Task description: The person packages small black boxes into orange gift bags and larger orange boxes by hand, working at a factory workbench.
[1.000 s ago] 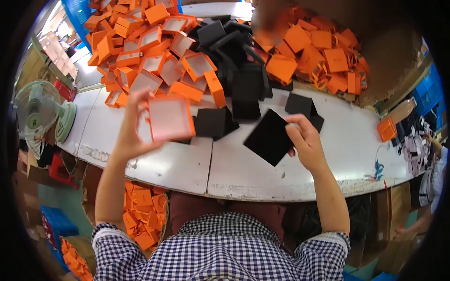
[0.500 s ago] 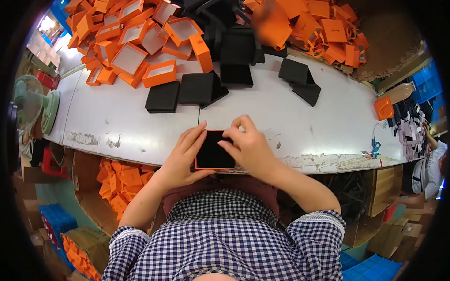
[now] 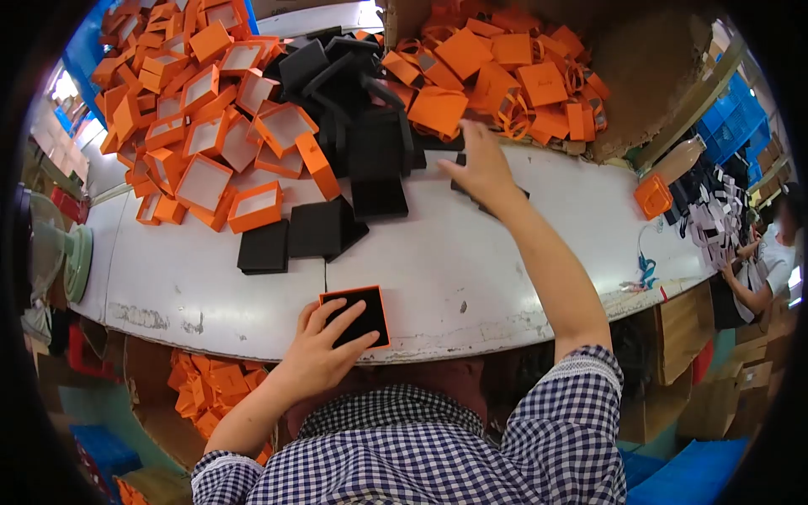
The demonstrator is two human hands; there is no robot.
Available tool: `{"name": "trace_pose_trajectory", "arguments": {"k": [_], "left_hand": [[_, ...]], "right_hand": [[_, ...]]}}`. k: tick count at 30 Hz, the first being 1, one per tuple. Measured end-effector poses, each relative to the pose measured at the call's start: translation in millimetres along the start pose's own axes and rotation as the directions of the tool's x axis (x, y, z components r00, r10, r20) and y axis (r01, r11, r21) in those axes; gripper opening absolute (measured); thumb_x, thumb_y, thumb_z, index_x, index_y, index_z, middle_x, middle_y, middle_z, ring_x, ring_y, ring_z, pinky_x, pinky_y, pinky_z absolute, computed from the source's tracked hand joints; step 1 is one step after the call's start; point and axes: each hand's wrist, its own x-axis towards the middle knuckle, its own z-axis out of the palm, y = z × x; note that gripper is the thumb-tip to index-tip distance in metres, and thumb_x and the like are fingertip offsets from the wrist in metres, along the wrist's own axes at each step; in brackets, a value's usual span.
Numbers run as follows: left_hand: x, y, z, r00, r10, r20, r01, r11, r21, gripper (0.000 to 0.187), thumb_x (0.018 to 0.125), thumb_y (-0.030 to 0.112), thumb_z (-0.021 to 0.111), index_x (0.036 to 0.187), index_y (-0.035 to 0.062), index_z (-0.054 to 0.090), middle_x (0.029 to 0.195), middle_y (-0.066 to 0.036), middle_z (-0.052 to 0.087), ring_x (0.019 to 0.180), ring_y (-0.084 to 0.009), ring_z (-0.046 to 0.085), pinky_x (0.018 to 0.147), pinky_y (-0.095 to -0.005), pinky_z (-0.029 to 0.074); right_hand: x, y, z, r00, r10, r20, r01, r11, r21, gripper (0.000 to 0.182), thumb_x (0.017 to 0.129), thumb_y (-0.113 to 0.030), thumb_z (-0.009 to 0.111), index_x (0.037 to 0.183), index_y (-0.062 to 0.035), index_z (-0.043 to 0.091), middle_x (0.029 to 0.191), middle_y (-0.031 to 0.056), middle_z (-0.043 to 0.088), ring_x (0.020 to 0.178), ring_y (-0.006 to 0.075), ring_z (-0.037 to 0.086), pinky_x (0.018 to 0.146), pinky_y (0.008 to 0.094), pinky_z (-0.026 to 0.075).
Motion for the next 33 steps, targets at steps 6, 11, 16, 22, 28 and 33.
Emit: {"name": "trace_pose_trajectory", "arguments": {"k": [6,11,16,22,28,33], "left_hand": [[-0.1,2.2,0.4,0.998,-0.037,-0.047,0.037,0.999,0.002,0.044,0.087,0.018,0.072,0.131,0.0198,0.068,0.148,-0.01,0.054,0.138,-0.0359,0.046,0.113,-0.0591,0.033],[-17.9,0.6,0.0,0.995,-0.065,-0.075,0.067,0.997,0.028,0.049,0.085,0.019,0.071,0.133,0.0191,0.065,0.151,-0.012,0.051,0.137,-0.036,0.047,0.113,-0.0581,0.035],[-25.6,-9.6,25.6,0.966,0.017,-0.26,-0.023,0.999,-0.022,0.048,0.086,0.018,0.068,0.133,0.0127,0.06,0.15,-0.019,0.047,0.141,-0.041,0.04,0.114,-0.0616,0.032],[-21.5,-7.9,49.0,0.921,-0.002,-0.39,-0.031,0.996,-0.079,0.038,0.089,0.018,0.069,0.126,0.0115,0.064,0.149,-0.02,0.047,0.139,-0.0418,0.039,0.11,-0.0631,0.033],[-19.9,-9.4,56.5,0.876,-0.006,-0.482,-0.065,0.989,-0.13,0.039,0.08,0.016,0.075,0.118,0.0136,0.067,0.141,-0.019,0.05,0.134,-0.0402,0.041,0.11,-0.0624,0.031],[-17.7,-8.5,56.7,0.874,0.0,-0.485,-0.084,0.985,-0.152,0.039,0.08,0.015,0.075,0.118,0.0126,0.067,0.14,-0.019,0.051,0.134,-0.0399,0.041,0.111,-0.0627,0.03]], "right_hand": [[84.5,73.6,46.0,0.966,0.108,0.233,-0.11,0.994,-0.007,0.103,0.062,-0.038,0.093,0.144,0.0016,0.044,0.144,0.0276,0.05,0.133,0.0419,0.05,0.113,0.0453,0.043],[80.9,82.7,-0.5,0.999,0.005,0.041,-0.007,0.999,0.053,0.064,0.083,-0.048,0.082,0.121,-0.0002,0.065,0.128,0.0189,0.063,0.117,0.0314,0.06,0.099,0.0406,0.049],[69.9,104.6,-28.4,0.985,-0.151,0.079,0.144,0.985,0.091,0.047,0.087,-0.02,0.081,0.123,0.0004,0.059,0.117,0.0147,0.058,0.111,0.0286,0.06,0.094,0.0359,0.05],[86.0,152.0,81.9,0.921,-0.026,0.388,0.077,0.99,-0.117,0.086,0.093,-0.041,0.073,0.156,0.0032,0.034,0.155,0.0263,0.043,0.143,0.0425,0.042,0.119,0.0443,0.033],[110.4,59.5,64.9,0.86,0.178,0.479,-0.159,0.984,-0.08,0.08,0.095,-0.037,0.07,0.156,0.0021,0.035,0.16,0.0237,0.038,0.148,0.0372,0.038,0.118,0.0431,0.034],[91.9,28.4,-33.3,0.948,0.162,0.275,-0.061,0.937,-0.343,0.079,0.094,-0.033,0.071,0.156,-0.0004,0.035,0.16,0.0204,0.039,0.149,0.0354,0.036,0.121,0.0436,0.03]]}}
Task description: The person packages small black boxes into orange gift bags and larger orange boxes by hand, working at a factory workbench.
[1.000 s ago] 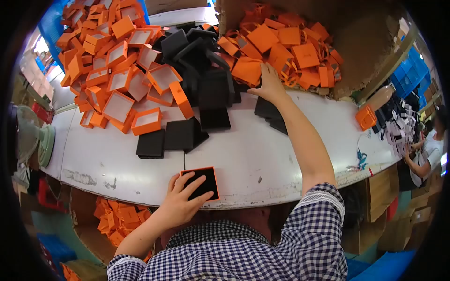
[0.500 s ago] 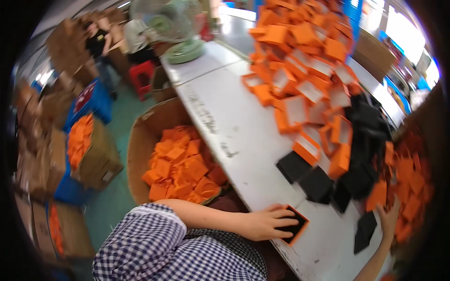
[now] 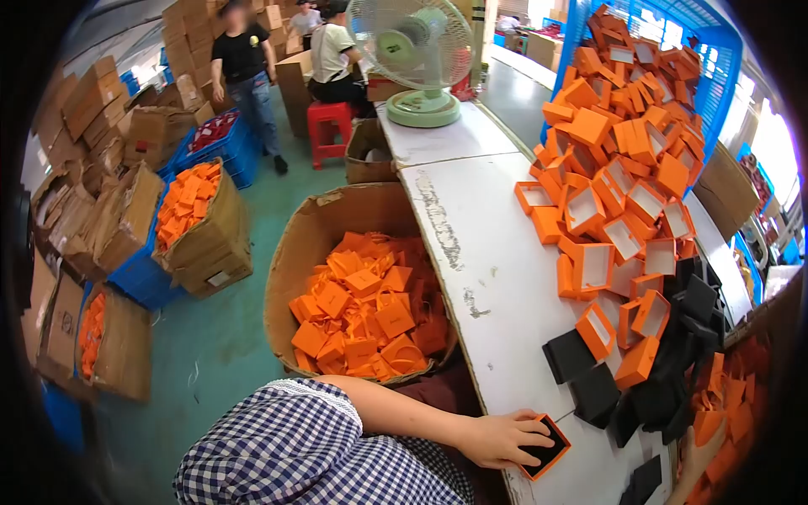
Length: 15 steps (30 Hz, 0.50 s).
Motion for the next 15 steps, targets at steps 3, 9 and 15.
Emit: {"name": "trace_pose_trajectory", "arguments": {"k": [3,9,15], "left_hand": [[-0.9,5.5,-4.0,0.999,-0.026,0.022,0.026,1.0,-0.004,0.041,0.081,0.016,0.076,0.121,0.0127,0.065,0.142,-0.02,0.05,0.137,-0.0403,0.04,0.112,-0.0632,0.029],[-0.3,4.7,-10.2,0.994,-0.074,0.086,0.067,0.995,0.08,0.046,0.086,0.017,0.07,0.131,0.0116,0.06,0.147,-0.02,0.049,0.14,-0.0405,0.042,0.113,-0.0616,0.033],[25.0,23.0,-39.8,0.964,-0.176,0.2,0.158,0.982,0.102,0.044,0.08,0.011,0.071,0.124,0.0123,0.069,0.14,-0.018,0.057,0.13,-0.0388,0.052,0.114,-0.0573,0.034]], "right_hand": [[-35.1,50.8,1.9,0.974,-0.091,-0.206,0.145,0.954,0.263,0.081,0.093,-0.03,0.073,0.158,-0.0022,0.034,0.161,0.0179,0.039,0.15,0.0342,0.034,0.123,0.0446,0.026],[-209.3,-39.5,37.6,0.907,-0.408,-0.099,0.41,0.81,0.418,0.091,0.08,-0.029,0.084,0.154,-0.0025,0.038,0.151,0.0226,0.045,0.138,0.0402,0.044,0.117,0.0509,0.033],[-249.6,-54.8,-3.2,0.923,-0.384,0.007,0.364,0.879,0.308,0.092,0.081,-0.054,0.08,0.148,0.0006,0.047,0.154,0.0257,0.043,0.142,0.0438,0.041,0.117,0.0525,0.035]]}}
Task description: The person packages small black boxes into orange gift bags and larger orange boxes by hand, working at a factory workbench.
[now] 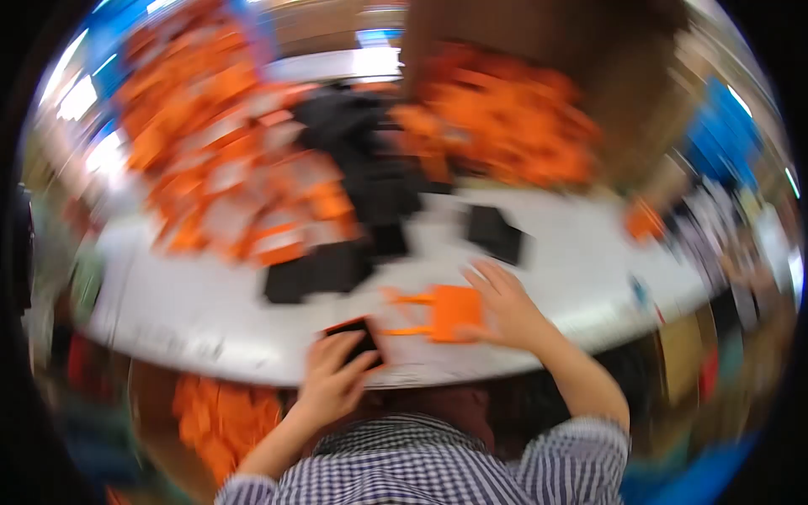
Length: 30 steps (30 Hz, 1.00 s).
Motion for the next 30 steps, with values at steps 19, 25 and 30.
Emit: {"name": "trace_pose_trajectory", "arguments": {"k": [19,25,30], "left_hand": [[-2.0,-3.0,3.9,0.994,-0.004,0.107,-0.007,0.995,0.099,0.055,0.08,0.01,0.075,0.134,0.0059,0.063,0.155,-0.024,0.044,0.139,-0.0477,0.039,0.116,-0.0567,0.031],[5.8,-2.8,-22.7,0.987,-0.111,0.114,0.104,0.993,0.06,0.081,0.076,0.018,0.084,0.147,0.0039,0.05,0.163,-0.025,0.03,0.149,-0.0469,0.03,0.118,-0.053,0.033],[-5.0,-19.3,-23.8,0.988,-0.128,0.091,0.134,0.989,-0.063,0.076,0.073,0.018,0.088,0.14,0.0021,0.056,0.156,-0.024,0.04,0.14,-0.0433,0.043,0.112,-0.0481,0.042]], "right_hand": [[-178.4,165.0,-170.0,0.668,0.547,-0.505,-0.643,0.766,-0.021,0.071,0.088,-0.034,0.082,0.143,-0.0029,0.049,0.083,0.0107,0.072,0.073,0.0237,0.068,0.07,0.0405,0.055],[-35.4,-25.1,-22.9,0.99,0.125,0.066,-0.128,0.991,0.032,0.101,0.072,-0.032,0.09,0.153,-0.0004,0.039,0.155,0.0211,0.043,0.144,0.0369,0.042,0.119,0.0439,0.035],[-1.2,-9.1,13.0,0.978,0.129,0.162,-0.149,0.982,0.119,0.099,0.066,-0.035,0.092,0.146,0.0017,0.047,0.15,0.0234,0.045,0.139,0.0412,0.043,0.116,0.044,0.038]]}}
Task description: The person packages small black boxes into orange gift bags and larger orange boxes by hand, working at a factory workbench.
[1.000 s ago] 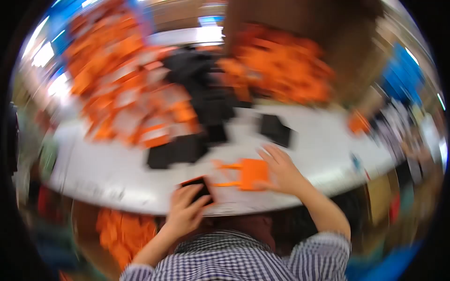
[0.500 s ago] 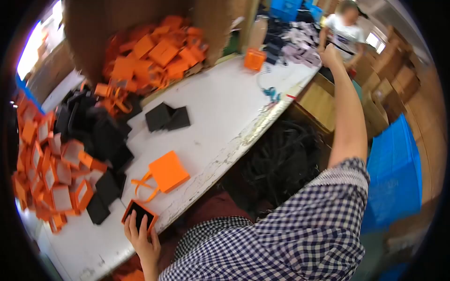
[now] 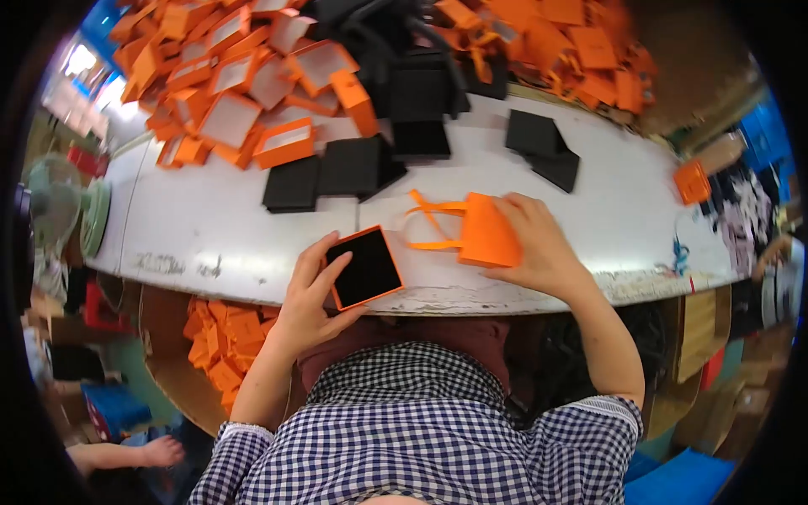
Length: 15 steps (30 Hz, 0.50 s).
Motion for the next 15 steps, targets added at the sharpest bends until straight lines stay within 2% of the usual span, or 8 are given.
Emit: {"name": "trace_pose_trajectory", "arguments": {"k": [2,3,4,6,7,11,13,15], "left_hand": [[-6.5,-5.9,-7.1,0.999,-0.025,-0.046,0.027,0.999,0.025,0.078,0.071,0.019,0.089,0.139,0.0006,0.056,0.154,-0.024,0.041,0.138,-0.0431,0.046,0.11,-0.0477,0.044],[-10.3,-10.4,-9.3,0.998,-0.027,-0.064,0.029,0.999,0.037,0.08,0.07,0.02,0.09,0.139,0.0001,0.056,0.154,-0.024,0.042,0.137,-0.0431,0.046,0.11,-0.0481,0.044],[-13.4,-13.5,-10.4,0.997,-0.026,-0.076,0.029,0.999,0.045,0.081,0.07,0.021,0.09,0.139,-0.0004,0.055,0.154,-0.024,0.042,0.137,-0.0431,0.046,0.11,-0.0486,0.044],[-15.2,-13.0,-10.3,0.995,-0.039,-0.091,0.043,0.999,0.034,0.082,0.069,0.021,0.09,0.14,-0.0005,0.055,0.154,-0.024,0.042,0.136,-0.0426,0.047,0.11,-0.0488,0.044],[-14.1,-12.1,-9.0,0.994,-0.042,-0.097,0.047,0.997,0.053,0.082,0.069,0.021,0.09,0.14,-0.0002,0.055,0.154,-0.023,0.042,0.136,-0.0425,0.047,0.111,-0.0487,0.044],[-12.8,-9.7,-5.9,0.993,-0.069,-0.098,0.076,0.994,0.073,0.08,0.07,0.021,0.089,0.139,0.0005,0.055,0.152,-0.023,0.044,0.135,-0.0424,0.047,0.111,-0.0488,0.043],[-10.7,-8.8,-5.4,0.993,-0.052,-0.103,0.059,0.996,0.066,0.08,0.069,0.02,0.089,0.139,0.0005,0.056,0.152,-0.022,0.045,0.135,-0.0426,0.047,0.111,-0.0489,0.043],[-10.9,-8.8,-5.2,0.992,-0.052,-0.116,0.062,0.994,0.086,0.078,0.069,0.02,0.089,0.137,0.0002,0.056,0.151,-0.022,0.046,0.135,-0.0424,0.048,0.111,-0.0489,0.043]], "right_hand": [[5.8,-7.2,-24.7,0.996,-0.085,0.003,0.083,0.974,0.209,0.09,0.068,-0.027,0.091,0.143,0.0018,0.05,0.137,0.0213,0.057,0.12,0.0363,0.061,0.102,0.0444,0.051],[6.6,-7.3,-40.0,0.981,0.049,0.187,-0.132,0.877,0.462,0.085,0.073,-0.03,0.089,0.142,0.0016,0.051,0.133,0.0198,0.061,0.113,0.0339,0.065,0.092,0.0435,0.055],[7.6,-2.5,-51.3,0.906,0.137,0.4,-0.378,0.685,0.622,0.08,0.078,-0.033,0.086,0.142,0.0014,0.052,0.129,0.0184,0.064,0.106,0.0315,0.069,0.083,0.0427,0.06],[11.5,25.1,-43.1,0.886,-0.048,0.462,-0.438,0.24,0.866,0.072,0.092,-0.047,0.07,0.142,0.0016,0.052,0.123,0.017,0.067,0.097,0.0289,0.073,0.071,0.0416,0.063],[13.1,33.4,-40.3,0.822,0.187,0.538,-0.569,0.327,0.754,0.071,0.101,-0.06,0.049,0.134,0.0022,0.056,0.116,0.0183,0.069,0.097,0.0298,0.074,0.072,0.043,0.064],[42.2,64.0,-42.6,0.563,0.472,0.678,-0.807,0.49,0.33,0.063,0.104,-0.059,0.044,0.113,0.0011,0.06,0.106,0.019,0.07,0.083,0.0293,0.074,0.064,0.0407,0.063],[43.9,23.9,-54.0,0.931,0.347,0.114,-0.354,0.934,0.052,0.047,0.098,-0.045,0.061,0.104,0.002,0.063,0.102,0.0203,0.067,0.088,0.0293,0.07,0.071,0.0396,0.057],[40.1,0.2,-39.8,0.989,0.101,-0.105,-0.103,0.995,-0.013,0.04,0.094,-0.038,0.067,0.099,0.0019,0.063,0.102,0.0208,0.066,0.093,0.0292,0.068,0.076,0.0399,0.055]]}}
